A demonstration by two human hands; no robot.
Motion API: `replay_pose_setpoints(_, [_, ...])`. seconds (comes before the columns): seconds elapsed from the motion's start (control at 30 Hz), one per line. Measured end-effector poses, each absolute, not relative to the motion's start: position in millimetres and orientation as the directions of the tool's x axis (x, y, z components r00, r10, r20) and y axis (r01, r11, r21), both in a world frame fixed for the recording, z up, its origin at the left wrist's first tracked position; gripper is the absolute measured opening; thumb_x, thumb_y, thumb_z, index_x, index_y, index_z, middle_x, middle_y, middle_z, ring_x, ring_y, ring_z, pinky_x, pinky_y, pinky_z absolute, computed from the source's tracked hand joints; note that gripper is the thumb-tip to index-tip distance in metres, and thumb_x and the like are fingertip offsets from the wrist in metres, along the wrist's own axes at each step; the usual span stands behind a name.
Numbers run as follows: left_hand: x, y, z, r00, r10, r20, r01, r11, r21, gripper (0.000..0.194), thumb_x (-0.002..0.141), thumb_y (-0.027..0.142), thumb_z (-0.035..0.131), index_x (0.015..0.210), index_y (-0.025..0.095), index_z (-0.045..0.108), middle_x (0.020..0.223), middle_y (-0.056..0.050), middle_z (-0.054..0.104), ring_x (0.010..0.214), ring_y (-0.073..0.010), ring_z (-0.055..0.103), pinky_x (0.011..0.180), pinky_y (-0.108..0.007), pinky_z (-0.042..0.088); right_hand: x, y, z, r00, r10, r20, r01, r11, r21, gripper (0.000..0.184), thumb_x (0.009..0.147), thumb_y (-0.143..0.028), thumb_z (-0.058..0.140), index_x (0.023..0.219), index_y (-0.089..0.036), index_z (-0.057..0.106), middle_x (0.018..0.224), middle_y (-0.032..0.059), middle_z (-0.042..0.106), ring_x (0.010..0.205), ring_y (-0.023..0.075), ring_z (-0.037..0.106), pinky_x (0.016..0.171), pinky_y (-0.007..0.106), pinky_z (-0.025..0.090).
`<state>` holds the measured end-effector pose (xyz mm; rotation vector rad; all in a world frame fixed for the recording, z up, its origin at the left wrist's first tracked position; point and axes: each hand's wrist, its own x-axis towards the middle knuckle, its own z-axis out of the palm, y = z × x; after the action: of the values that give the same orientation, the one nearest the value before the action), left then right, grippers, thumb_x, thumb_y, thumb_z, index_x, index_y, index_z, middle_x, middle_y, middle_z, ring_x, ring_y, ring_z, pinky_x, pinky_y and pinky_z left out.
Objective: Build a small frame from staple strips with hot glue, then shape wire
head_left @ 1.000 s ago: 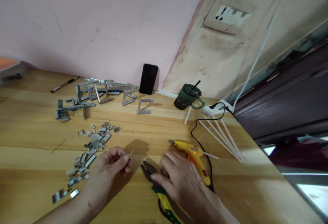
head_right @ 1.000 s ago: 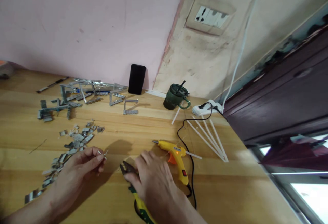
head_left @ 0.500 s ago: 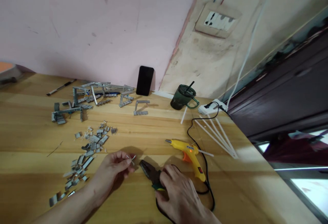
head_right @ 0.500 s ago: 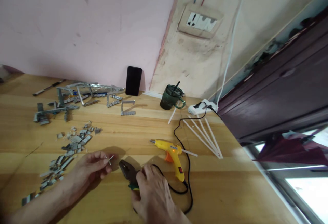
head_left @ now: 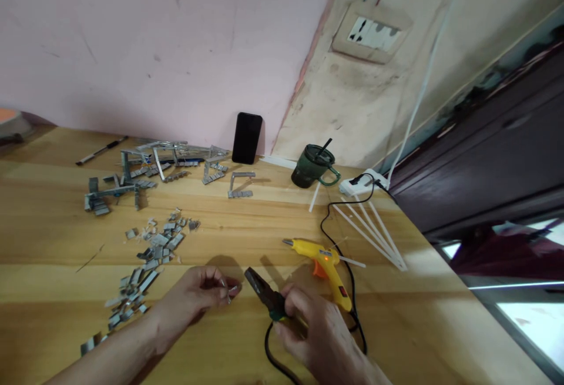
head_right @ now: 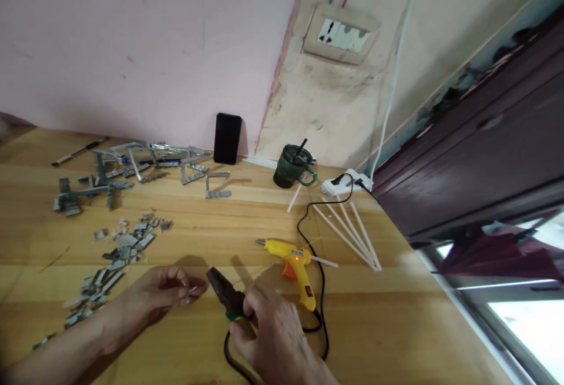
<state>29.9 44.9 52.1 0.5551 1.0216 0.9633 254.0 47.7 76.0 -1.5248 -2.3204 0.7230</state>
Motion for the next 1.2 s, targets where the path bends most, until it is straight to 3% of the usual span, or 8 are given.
replay_pose_setpoints(0.17, [21,42,81,0.210,0.857,-0.471,-0.422,0.514,0.747,0.016,0.063,0.020,0.078,0.066,0.016,0.062,0.092,-0.010,0.073,0.098,-0.0227,0.064,0.081,-0.027,0.043,245,50,70,-0.375,0.926,-0.048,0.876,0.337,-0.346,0.009,0.065,-0.015,0.058,0.068,-0.021,0.052,0.073,0.0028,0.063,0.066,0.0198,0.060,0.057,0.027,0.042])
replay_pose_setpoints(0.33, [21,37,96,0.276,0.852,-0.444,-0.523,0.521,0.675,0.008,0.072,0.012,0.070,0.070,0.016,0.062,0.098,-0.011,0.072,0.101,-0.0256,0.063,0.089,-0.035,0.044,233,49,69,-0.406,0.910,-0.079,0.903,0.387,-0.187,0.010,0.068,-0.015,0.062,0.078,-0.019,0.061,0.086,0.0083,0.065,0.082,0.0270,0.061,0.062,0.031,0.044])
replay_pose_setpoints(0.43, [24,35,99,0.282,0.840,-0.464,-0.565,0.536,0.627,0.009,0.071,0.010,0.070,0.073,0.016,0.064,0.096,-0.011,0.073,0.100,-0.0260,0.064,0.090,-0.036,0.044,230,53,85,-0.460,0.884,-0.084,0.849,0.410,-0.333,0.008,0.073,-0.021,0.063,0.081,-0.019,0.060,0.087,0.0063,0.064,0.080,0.0239,0.060,0.063,0.031,0.043])
replay_pose_setpoints(0.6, [31,29,101,0.277,0.870,-0.408,-0.570,0.491,0.659,0.008,0.072,0.013,0.070,0.068,0.017,0.065,0.091,-0.006,0.072,0.092,-0.0199,0.065,0.086,-0.030,0.044,218,60,111,-0.480,0.864,0.151,0.588,0.444,-0.676,0.006,0.077,-0.020,0.061,0.083,-0.019,0.057,0.077,-0.0006,0.060,0.071,0.0144,0.056,0.064,0.025,0.041])
replay_pose_setpoints(0.77, [37,27,95,0.275,0.911,-0.308,-0.578,0.413,0.704,0.008,0.071,0.014,0.071,0.066,0.017,0.066,0.082,-0.004,0.071,0.083,-0.0151,0.062,0.080,-0.025,0.043,203,65,110,-0.520,0.839,0.160,0.572,0.481,-0.665,0.011,0.074,-0.008,0.061,0.071,-0.018,0.059,0.071,-0.0020,0.059,0.065,0.0115,0.055,0.058,0.022,0.038])
replay_pose_setpoints(0.97, [36,26,85,0.232,0.943,-0.241,-0.579,0.332,0.745,0.007,0.072,0.013,0.070,0.067,0.018,0.067,0.096,-0.006,0.071,0.094,-0.0218,0.062,0.087,-0.033,0.041,204,72,110,-0.514,0.814,0.272,0.629,0.573,-0.525,0.012,0.075,-0.009,0.057,0.067,-0.017,0.057,0.065,-0.0007,0.058,0.059,0.0132,0.053,0.054,0.024,0.036])
replay_pose_setpoints(1.1, [37,27,96,0.083,0.951,-0.297,-0.589,0.287,0.756,0.008,0.068,0.015,0.073,0.063,0.017,0.067,0.082,-0.001,0.070,0.070,-0.0114,0.061,0.067,-0.020,0.045,204,71,113,-0.303,0.854,0.423,0.533,0.520,-0.668,0.018,0.080,-0.015,0.052,0.062,-0.017,0.053,0.058,-0.0018,0.051,0.054,0.0117,0.049,0.052,0.023,0.037])
replay_pose_setpoints(1.2, [43,28,105,0.031,0.960,-0.277,-0.588,0.242,0.772,0.011,0.063,0.019,0.077,0.060,0.016,0.067,0.061,0.003,0.063,0.053,-0.0060,0.052,0.053,-0.016,0.040,199,66,113,-0.164,0.893,0.418,0.353,0.449,-0.821,0.019,0.079,-0.016,0.054,0.061,-0.018,0.053,0.056,-0.0035,0.049,0.051,0.0097,0.046,0.049,0.020,0.038])
